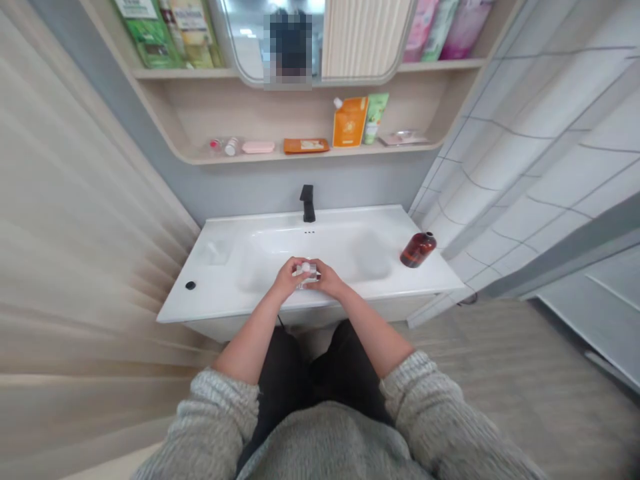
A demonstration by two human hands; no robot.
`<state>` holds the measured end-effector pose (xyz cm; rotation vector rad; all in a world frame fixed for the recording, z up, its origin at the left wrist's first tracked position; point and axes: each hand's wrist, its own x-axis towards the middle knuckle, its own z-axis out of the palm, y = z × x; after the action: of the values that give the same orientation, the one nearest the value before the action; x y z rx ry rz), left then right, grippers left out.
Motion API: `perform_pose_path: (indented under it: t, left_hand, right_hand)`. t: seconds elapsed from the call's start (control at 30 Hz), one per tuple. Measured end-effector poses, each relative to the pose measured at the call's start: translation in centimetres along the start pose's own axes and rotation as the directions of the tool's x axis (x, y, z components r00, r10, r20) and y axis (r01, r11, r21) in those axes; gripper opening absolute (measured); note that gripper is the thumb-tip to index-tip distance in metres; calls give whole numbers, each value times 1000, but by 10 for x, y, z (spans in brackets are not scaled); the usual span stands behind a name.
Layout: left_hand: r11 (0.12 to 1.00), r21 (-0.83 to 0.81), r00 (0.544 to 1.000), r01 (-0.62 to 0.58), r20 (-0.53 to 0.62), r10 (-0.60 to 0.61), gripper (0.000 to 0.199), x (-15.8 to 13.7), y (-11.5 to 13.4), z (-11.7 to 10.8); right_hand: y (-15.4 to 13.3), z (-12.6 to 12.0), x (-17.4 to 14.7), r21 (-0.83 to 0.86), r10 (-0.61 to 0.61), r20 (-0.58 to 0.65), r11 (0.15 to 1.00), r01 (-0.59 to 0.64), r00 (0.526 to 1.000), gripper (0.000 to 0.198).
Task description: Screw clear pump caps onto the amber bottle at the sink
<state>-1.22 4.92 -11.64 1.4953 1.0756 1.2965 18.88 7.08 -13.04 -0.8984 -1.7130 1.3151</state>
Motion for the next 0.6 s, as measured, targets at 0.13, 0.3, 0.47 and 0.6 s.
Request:
perform_pose_path:
  t: [0.13, 0.3, 0.47, 0.6]
  left_hand:
    - [997, -75, 999, 12, 41, -9, 56, -1, 3, 1]
    - [975, -215, 997, 49, 73, -34, 51, -4, 4, -6]
    - [959, -271, 996, 79, 64, -64, 45, -5, 6, -7]
    - [973, -217, 995, 73, 75, -58, 45, -5, 7, -5]
  right_hand:
    - [0, 0, 1, -37, 24, -24, 999, -25, 999, 81]
    - [-7, 3, -3, 16, 36, 17, 999, -36, 999, 77]
    - [-11, 4, -5, 43, 33, 14, 999, -34, 999, 80]
    - [-13, 3, -6, 36, 23, 11, 999, -23, 1000, 78]
